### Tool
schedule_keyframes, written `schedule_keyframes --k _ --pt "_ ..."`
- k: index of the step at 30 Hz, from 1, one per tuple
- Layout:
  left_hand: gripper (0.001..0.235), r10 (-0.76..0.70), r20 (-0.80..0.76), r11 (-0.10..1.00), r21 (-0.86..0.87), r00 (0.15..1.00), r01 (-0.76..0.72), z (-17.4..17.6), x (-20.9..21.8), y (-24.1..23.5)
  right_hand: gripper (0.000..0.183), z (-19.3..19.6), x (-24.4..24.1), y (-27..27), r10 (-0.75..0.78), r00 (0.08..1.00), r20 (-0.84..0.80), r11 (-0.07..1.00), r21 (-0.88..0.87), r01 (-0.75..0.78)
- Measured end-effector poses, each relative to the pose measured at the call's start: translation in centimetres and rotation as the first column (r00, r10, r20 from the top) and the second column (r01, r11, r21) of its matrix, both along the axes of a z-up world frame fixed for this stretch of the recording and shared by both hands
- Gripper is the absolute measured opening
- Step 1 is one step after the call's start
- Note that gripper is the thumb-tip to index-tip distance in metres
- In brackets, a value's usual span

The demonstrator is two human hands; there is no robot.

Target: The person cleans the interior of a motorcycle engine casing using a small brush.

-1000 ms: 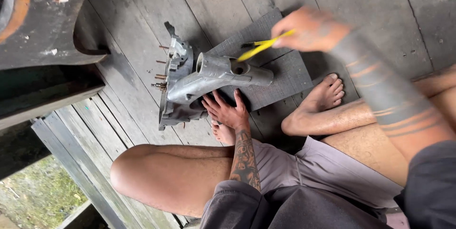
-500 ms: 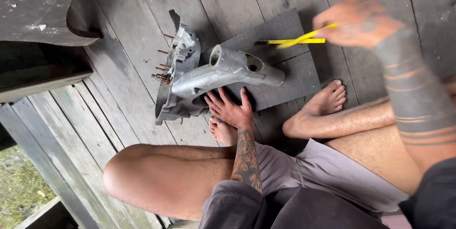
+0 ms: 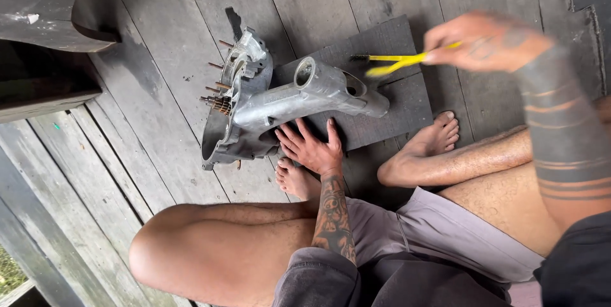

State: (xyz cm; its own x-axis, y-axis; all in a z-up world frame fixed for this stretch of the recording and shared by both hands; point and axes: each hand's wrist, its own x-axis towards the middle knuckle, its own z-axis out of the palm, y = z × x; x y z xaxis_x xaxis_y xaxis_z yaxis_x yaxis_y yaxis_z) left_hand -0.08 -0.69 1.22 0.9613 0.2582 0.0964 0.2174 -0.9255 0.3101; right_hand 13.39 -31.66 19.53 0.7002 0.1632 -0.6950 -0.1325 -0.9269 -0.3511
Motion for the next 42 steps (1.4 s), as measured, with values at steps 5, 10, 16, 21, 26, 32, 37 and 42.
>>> schedule_keyframes --k 5,10,16,21,26,32,37,42 --pt "0.074 -0.001 0.003 1.0 -0.027 1.0 0.001 0.3 0.2 -0.1 0.02 0.1 -0.6 -0.8 -0.114 0.993 -0.029 0.993 -0.009 0.114" --pt "0.078 0.04 0.115 0.999 0.021 0.993 -0.042 -1.6 0.0 -0.1 0.024 -2.6 0.3 3.8 -0.168 0.965 -0.201 0.957 0.2 0.208" --pt "0.078 0.035 0.119 0.999 0.018 0.992 -0.037 -1.7 -0.1 -0.1 0.027 -2.0 1.5 1.6 -0.219 0.923 -0.318 0.948 0.155 0.278" --pt "0.077 0.027 0.122 0.999 0.032 0.992 -0.031 -1.9 -0.3 0.1 0.026 -4.5 1.4 2.5 -0.141 0.928 -0.344 0.899 0.349 0.266" --pt "0.076 0.027 0.136 0.999 0.036 0.99 -0.033 -1.5 0.0 0.0 0.028 -4.3 1.7 3.2 -0.11 0.939 -0.325 0.915 0.336 0.223" --pt "0.077 0.015 0.149 0.999 0.043 0.989 -0.022 -1.7 -0.1 0.1 0.03 -4.4 0.8 4.6 -0.093 0.939 -0.332 0.902 0.371 0.221" --pt "0.077 0.025 0.14 0.999 0.025 0.99 -0.029 -1.2 -0.1 0.0 0.031 -4.8 0.6 4.7 -0.131 0.927 -0.352 0.905 0.34 0.257" --pt "0.077 0.029 0.149 0.999 0.026 0.988 -0.034 -1.4 0.0 0.0 0.029 -4.4 0.2 4.7 -0.071 0.926 -0.372 0.881 0.412 0.233"
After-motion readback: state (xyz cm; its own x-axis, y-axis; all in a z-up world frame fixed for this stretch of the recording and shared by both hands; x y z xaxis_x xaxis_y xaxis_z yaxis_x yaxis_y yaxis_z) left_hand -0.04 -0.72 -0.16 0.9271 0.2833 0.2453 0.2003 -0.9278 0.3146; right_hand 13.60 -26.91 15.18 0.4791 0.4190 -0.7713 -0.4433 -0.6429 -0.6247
